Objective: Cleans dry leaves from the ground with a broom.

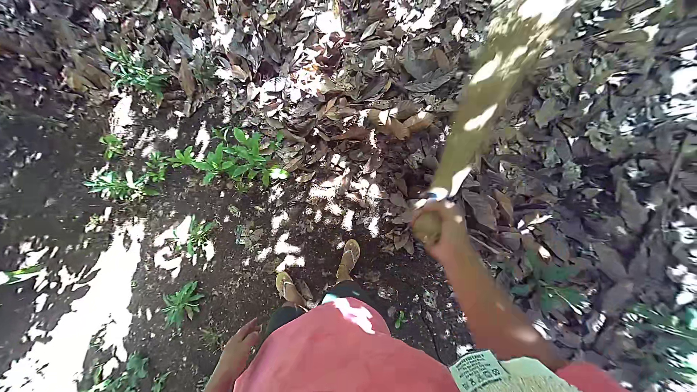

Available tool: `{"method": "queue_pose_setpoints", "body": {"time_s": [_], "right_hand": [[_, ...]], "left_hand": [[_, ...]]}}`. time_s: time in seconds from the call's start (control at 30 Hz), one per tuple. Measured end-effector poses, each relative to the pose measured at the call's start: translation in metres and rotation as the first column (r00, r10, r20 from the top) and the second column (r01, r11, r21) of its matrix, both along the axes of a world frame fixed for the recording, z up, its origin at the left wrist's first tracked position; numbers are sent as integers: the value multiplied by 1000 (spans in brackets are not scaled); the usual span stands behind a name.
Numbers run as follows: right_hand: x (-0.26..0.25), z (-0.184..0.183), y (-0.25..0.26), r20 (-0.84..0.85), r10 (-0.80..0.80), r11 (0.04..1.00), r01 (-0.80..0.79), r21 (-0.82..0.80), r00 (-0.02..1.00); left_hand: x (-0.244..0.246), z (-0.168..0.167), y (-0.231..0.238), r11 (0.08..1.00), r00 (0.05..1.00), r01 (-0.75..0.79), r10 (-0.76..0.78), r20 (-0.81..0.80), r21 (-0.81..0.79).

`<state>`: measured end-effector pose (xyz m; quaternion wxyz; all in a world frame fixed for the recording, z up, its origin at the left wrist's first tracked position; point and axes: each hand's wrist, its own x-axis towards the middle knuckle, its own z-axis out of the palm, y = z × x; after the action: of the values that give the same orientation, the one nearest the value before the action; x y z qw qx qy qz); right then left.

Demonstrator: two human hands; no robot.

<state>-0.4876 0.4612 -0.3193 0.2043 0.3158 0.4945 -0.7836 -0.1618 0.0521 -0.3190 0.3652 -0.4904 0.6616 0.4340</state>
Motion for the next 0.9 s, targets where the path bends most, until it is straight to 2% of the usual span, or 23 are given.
{"method": "queue_pose_setpoints", "body": {"time_s": [0.07, 0.13, 0.2, 0.23, 0.27, 0.33, 0.4, 0.43, 0.5, 0.57, 0.67, 0.73, 0.8, 0.9], "right_hand": [[57, -3, -54, 186, 91, 959, -36, -281, 978], [105, -22, -96, 319, 221, 871, -39, -490, 922], [134, -48, -111, 341, 329, 825, -92, -557, 881], [136, -60, -104, 329, 374, 827, -151, -542, 867], [128, -69, -95, 396, 336, 862, -110, -495, 854], [86, -90, -55, 428, 177, 941, -24, -338, 886], [23, -102, -1, 343, 34, 993, 7, -117, 939], [-6, -107, 23, 280, 13, 1000, -8, -19, 960], [-48, -112, 54, 207, 12, 984, -49, 174, 978], [-69, -116, 57, 136, -32, 931, -20, 363, 990], [-61, -110, 37, 93, 9, 900, -49, 432, 996], [-32, -86, 9, 96, 28, 946, -57, 318, 995], [19, -53, -27, 105, 51, 997, -57, 49, 993], [99, -16, -84, 338, 190, 938, -69, -338, 922]], "left_hand": [[-6, 2, 1, 1000, 1000, -14, 13, -19, -26], [-11, 7, 1, 998, 999, -32, 30, -33, -45], [-12, 11, 2, 998, 999, -40, 38, -38, -50], [-12, 12, 2, 998, 998, -44, 42, -42, -51], [-11, 14, 2, 998, 998, -47, 44, -50, -52], [-6, 16, 2, 998, 997, -31, 27, -68, -50], [4, 15, 2, 999, 998, -15, 12, -63, -46], [9, 15, 1, 999, 999, -13, 11, -50, -45], [19, 17, -1, 999, 1000, -19, 18, -23, -50], [26, 22, 1, 997, 1000, -20, 18, -23, -70], [37, 24, 1, 994, 999, -47, 45, -26, -95], [41, 20, 2, 993, 998, -69, 68, -11, -94], [40, 14, 4, 995, 999, -48, 50, 18, -85], [28, 11, 4, 997, 999, -3, 6, 34, -78]]}}
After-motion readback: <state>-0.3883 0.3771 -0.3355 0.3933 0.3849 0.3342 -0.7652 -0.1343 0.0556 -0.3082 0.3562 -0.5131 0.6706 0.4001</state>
